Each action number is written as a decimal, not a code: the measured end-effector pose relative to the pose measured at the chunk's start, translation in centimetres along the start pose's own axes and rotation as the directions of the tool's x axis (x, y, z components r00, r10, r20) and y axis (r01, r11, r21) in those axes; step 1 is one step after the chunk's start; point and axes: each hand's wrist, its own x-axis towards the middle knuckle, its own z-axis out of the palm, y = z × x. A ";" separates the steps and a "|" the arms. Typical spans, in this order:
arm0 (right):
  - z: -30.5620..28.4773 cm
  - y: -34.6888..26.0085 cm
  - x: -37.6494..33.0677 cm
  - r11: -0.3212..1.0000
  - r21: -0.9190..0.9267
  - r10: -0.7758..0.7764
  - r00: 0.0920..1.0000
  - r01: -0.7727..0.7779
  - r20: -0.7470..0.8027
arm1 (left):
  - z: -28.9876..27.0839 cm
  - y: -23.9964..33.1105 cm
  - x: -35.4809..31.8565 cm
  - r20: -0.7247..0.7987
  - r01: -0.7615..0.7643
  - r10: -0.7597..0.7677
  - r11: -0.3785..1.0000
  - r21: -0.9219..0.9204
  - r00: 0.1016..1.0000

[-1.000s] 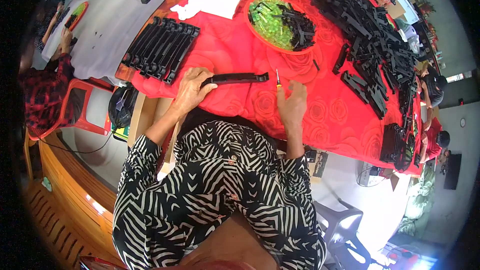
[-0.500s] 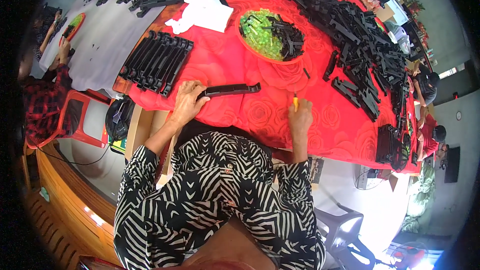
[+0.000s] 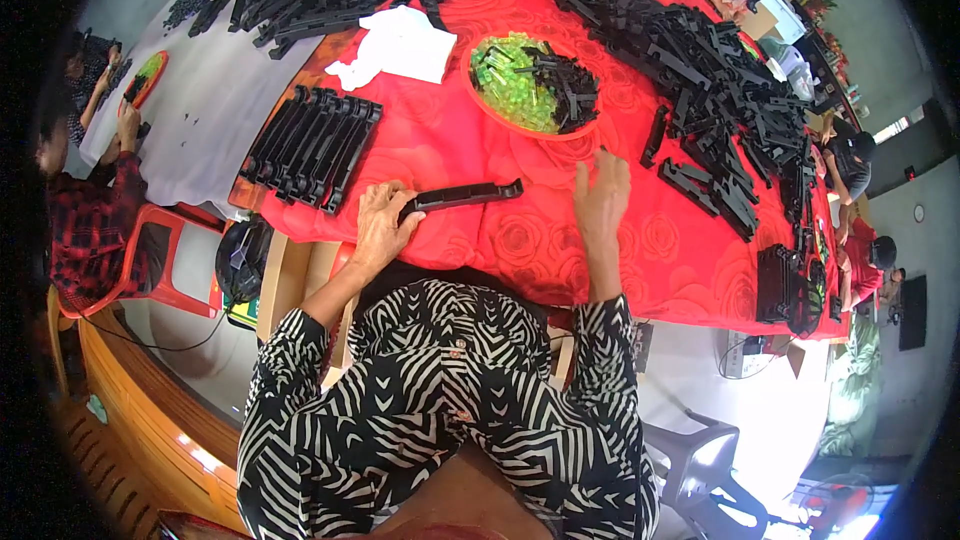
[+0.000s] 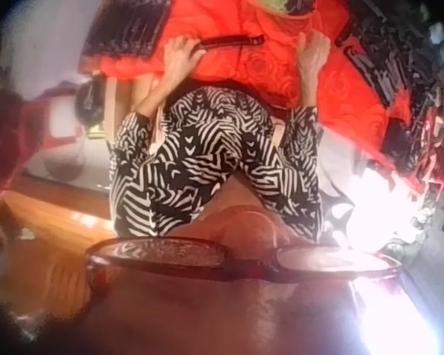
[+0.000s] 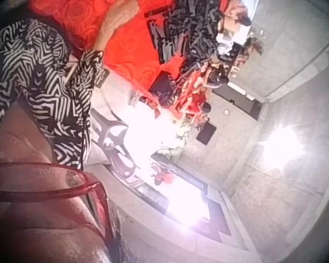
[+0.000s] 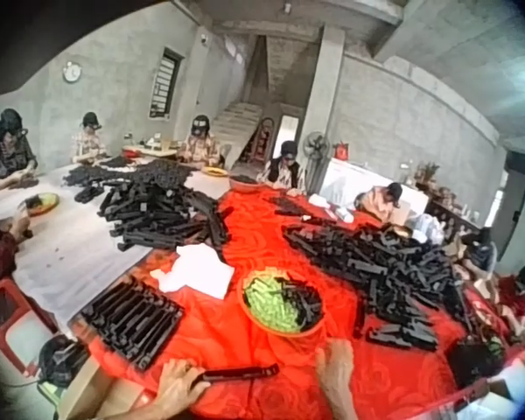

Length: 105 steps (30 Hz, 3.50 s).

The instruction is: The person assembles plastic toy gun components by hand, using a screwdriver to join the parts.

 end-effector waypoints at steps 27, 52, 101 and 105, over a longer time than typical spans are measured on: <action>16.7 -5.3 13.3 0.922 -0.227 -0.265 0.939 0.314 0.220 | -1.5 0.8 0.1 0.052 0.092 -0.089 0.995 -0.049 0.995; -0.6 -8.6 -2.2 0.722 0.680 -0.171 0.917 -0.132 0.360 | -3.8 -0.3 -0.1 0.265 0.112 -0.070 0.983 -0.148 0.962; 2.5 -12.3 -3.4 0.801 0.591 -0.213 0.880 -0.092 0.425 | -4.1 2.1 1.1 0.278 -0.009 0.018 0.999 -0.033 0.961; 2.4 -11.9 -3.2 0.758 0.646 -0.245 0.881 -0.086 0.405 | -4.4 2.4 1.0 0.273 -0.042 0.043 0.999 -0.009 0.961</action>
